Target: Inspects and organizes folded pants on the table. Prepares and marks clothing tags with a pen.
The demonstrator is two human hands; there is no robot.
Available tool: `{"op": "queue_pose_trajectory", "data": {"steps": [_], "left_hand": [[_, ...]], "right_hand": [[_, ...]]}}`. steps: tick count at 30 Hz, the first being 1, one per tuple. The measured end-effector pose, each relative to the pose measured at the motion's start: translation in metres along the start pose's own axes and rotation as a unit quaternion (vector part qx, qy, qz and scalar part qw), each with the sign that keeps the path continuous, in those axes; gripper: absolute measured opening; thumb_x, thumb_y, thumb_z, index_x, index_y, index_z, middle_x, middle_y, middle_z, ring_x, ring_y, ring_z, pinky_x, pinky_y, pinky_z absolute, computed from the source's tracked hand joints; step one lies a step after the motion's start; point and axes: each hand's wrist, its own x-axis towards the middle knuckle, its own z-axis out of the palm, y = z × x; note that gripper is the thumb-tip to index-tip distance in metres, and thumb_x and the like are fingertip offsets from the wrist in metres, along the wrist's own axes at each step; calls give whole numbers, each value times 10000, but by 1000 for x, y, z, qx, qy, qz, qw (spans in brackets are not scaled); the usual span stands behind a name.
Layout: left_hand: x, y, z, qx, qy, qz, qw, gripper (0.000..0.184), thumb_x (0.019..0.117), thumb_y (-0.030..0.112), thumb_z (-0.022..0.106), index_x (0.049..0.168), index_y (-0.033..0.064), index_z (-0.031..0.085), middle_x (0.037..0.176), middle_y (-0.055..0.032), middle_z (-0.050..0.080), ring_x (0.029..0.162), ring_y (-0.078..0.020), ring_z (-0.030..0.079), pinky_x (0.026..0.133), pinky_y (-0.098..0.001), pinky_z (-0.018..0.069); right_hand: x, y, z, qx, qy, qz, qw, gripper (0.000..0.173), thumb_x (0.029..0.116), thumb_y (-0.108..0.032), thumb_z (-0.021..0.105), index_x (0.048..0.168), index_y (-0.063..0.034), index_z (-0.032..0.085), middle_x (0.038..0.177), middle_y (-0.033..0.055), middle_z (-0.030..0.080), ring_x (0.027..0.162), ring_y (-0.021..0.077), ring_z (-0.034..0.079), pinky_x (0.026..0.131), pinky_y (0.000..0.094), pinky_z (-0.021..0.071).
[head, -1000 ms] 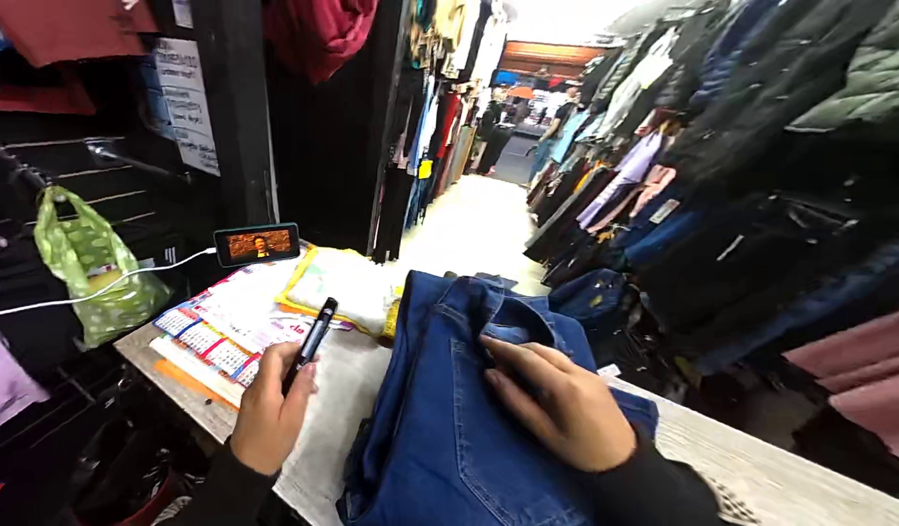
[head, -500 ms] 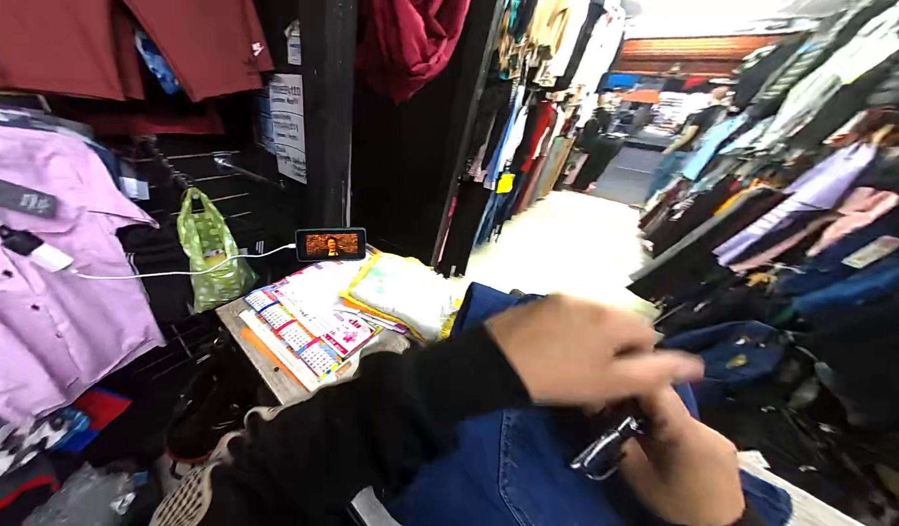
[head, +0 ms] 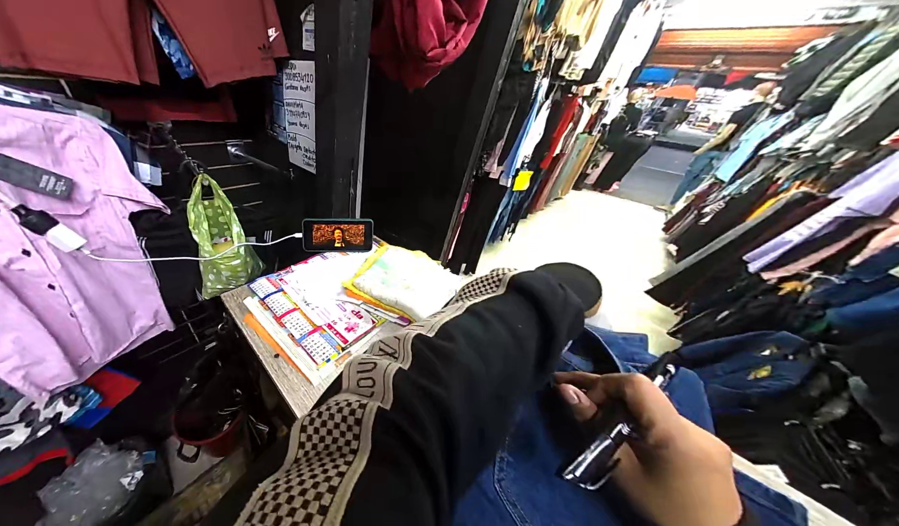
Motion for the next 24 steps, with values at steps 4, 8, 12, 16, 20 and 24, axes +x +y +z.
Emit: {"op": "queue_pose_trajectory", "data": {"steps": [4,8,12,16,20,24], "left_hand": [[-59,-8,-20,-274,181,60,943,391,1028,106,584,1354,-110,573,1309,-308,626,1236,-400,620,1085,-554,451],[-110,-10,-28,-570,325,132,743,405,1005,31,607,1381,-95,527,1210,-264,687,1130,-313,687,1026,-474,526],[-140,-13,11,-723,228,210,617,468,985,-49,431,1452,-68,420,1232,-240,657,1069,-271,694,959,-439,571],[-153,-18,25,-797,160,189,551,524,932,-156,302,1436,-24,362,1218,-223,657,1048,-269,707,919,-415,585],[-158,-20,27,-800,149,186,550,568,893,-198,298,1429,-27,372,1220,-228,657,1054,-272,705,919,-409,584],[-160,-20,29,-811,151,177,536,565,883,-207,293,1411,-26,379,1226,-237,656,1068,-292,705,924,-421,584]], "right_hand": [[0,1,1,2,7,5,1000,266,970,-326,612,922,-72,676,900,10,757,780,82,722,627,264,587],[0,3,5,20,20,17,999,244,964,-302,620,920,-67,670,903,21,753,791,102,724,644,287,597],[-3,10,11,40,17,39,998,216,991,-296,640,954,-88,686,943,-2,754,845,106,730,702,316,622],[-4,7,13,31,25,32,999,212,998,-309,627,985,-102,675,892,-34,732,745,53,691,628,277,590],[-2,4,12,31,26,31,999,195,997,-310,632,998,-116,659,886,-54,725,741,36,686,624,262,587],[-3,2,13,35,29,31,998,181,1002,-304,628,1009,-124,649,901,-57,728,748,38,690,631,266,592]]}}
